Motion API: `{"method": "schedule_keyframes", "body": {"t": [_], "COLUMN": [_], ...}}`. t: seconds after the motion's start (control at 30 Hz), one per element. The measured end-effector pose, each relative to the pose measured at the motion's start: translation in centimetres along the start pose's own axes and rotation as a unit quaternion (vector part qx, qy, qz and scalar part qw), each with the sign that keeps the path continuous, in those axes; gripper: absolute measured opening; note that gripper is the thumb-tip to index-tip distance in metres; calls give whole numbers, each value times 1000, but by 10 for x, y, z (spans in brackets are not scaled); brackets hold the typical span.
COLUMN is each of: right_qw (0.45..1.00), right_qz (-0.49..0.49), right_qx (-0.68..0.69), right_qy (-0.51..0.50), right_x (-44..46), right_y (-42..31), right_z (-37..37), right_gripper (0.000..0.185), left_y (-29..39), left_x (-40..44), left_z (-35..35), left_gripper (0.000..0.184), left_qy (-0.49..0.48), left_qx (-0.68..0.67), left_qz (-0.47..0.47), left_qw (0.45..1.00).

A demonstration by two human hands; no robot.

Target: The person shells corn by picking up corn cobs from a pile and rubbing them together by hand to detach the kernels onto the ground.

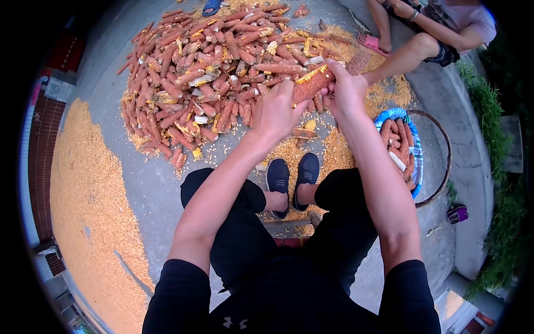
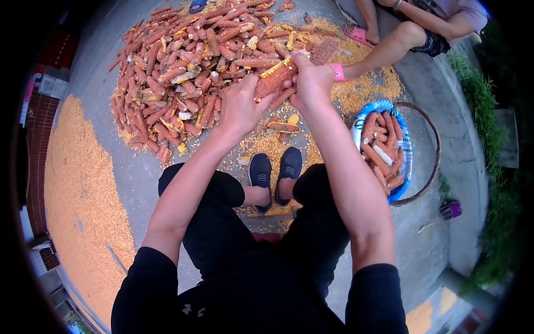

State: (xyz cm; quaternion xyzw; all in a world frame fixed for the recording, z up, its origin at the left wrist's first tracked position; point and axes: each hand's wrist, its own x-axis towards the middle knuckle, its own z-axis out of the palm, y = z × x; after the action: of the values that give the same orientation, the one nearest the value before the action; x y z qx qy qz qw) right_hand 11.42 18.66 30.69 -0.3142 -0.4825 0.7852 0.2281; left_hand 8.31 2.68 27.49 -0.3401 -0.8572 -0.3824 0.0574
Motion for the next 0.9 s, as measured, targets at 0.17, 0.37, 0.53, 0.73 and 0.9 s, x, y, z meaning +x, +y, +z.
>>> {"method": "schedule_keyframes", "body": {"t": [0.17, 0.37, 0.53, 0.73, 0.9], "right_qw": [998, 995, 987, 979, 981], "right_qz": [8, -67, -98, -105, -97], "right_qx": [48, 28, -37, 4, 16], "right_qy": [-35, -70, -119, -173, -165], "right_x": [1, 1, -2, -4, 3], "right_y": [-1, 1, 5, 1, 2], "right_z": [-6, -4, -6, -4, -9], "right_gripper": [26, 22, 18, 17, 15], "left_y": [-18, -33, -30, -39, -31], "left_x": [4, 12, 10, 8, 9], "left_z": [-6, -3, -25, -31, -31], "left_gripper": [30, 32, 30, 33, 40], "left_qy": [44, -73, -197, -263, -189], "left_qx": [-136, -449, -546, -635, -605], "left_qz": [55, -235, -350, -318, -356], "left_qw": [988, 859, 735, 653, 687]}}
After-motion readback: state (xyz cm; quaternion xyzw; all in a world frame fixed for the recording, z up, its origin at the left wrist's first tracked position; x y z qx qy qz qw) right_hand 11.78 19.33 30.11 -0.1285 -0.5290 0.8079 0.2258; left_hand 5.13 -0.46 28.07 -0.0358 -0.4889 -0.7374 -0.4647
